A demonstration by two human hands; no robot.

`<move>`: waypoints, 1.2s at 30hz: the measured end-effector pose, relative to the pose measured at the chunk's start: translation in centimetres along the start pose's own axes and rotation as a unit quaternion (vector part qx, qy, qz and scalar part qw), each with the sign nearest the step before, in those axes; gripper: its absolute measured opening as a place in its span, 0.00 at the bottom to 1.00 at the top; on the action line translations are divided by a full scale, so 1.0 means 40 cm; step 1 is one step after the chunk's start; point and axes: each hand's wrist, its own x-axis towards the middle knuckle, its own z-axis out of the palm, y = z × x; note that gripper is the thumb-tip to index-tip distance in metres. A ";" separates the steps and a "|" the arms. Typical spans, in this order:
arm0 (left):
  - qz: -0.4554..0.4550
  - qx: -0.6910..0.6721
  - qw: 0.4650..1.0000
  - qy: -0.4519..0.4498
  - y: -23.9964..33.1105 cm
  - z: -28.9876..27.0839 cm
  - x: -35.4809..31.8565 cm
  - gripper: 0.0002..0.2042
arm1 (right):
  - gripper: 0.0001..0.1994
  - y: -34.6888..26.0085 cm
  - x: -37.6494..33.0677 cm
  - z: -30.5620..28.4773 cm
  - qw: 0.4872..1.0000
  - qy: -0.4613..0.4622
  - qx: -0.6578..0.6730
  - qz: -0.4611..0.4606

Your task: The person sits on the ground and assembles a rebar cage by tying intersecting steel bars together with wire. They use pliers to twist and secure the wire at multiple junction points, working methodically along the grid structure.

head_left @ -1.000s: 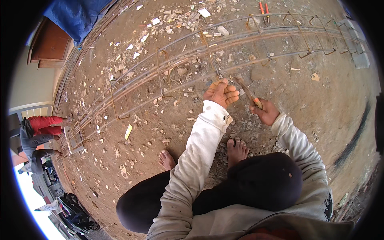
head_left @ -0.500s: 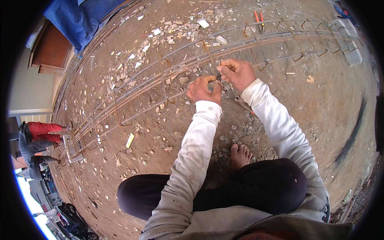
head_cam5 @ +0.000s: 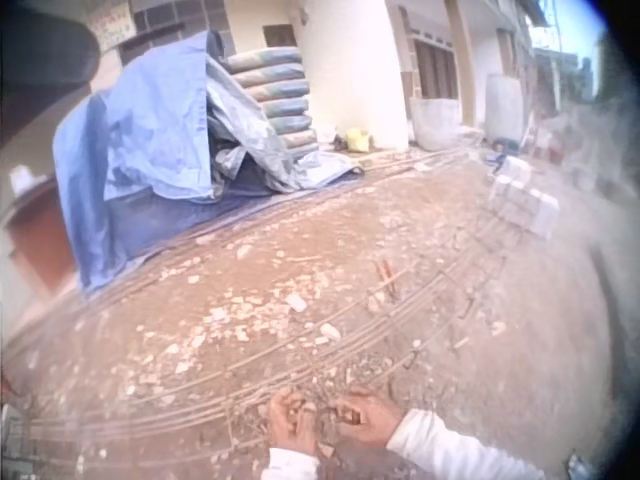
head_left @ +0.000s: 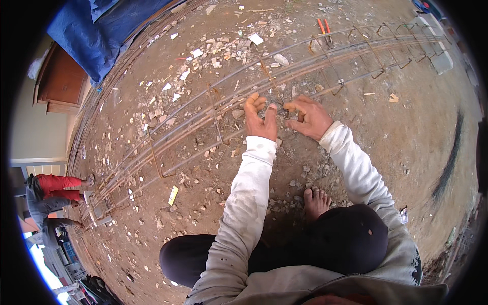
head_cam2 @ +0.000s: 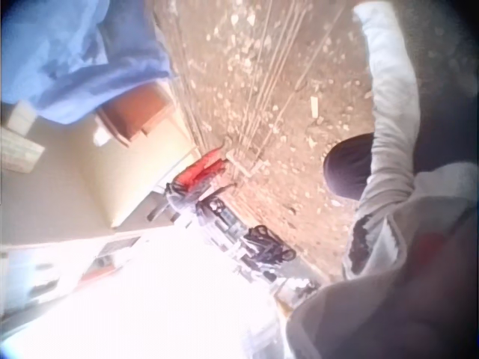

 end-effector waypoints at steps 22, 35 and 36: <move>0.252 0.147 0.957 0.008 -0.034 0.048 -0.134 0.17 | 0.14 -0.009 0.079 -0.026 0.994 0.011 0.083 0.065; 0.054 0.228 0.943 -0.236 -0.028 -0.030 0.033 0.15 | 0.09 0.167 -0.072 0.142 0.896 0.058 0.393 0.200; 0.060 0.237 0.939 -0.242 -0.027 -0.036 0.032 0.15 | 0.10 0.178 -0.051 0.150 0.900 0.065 0.387 0.190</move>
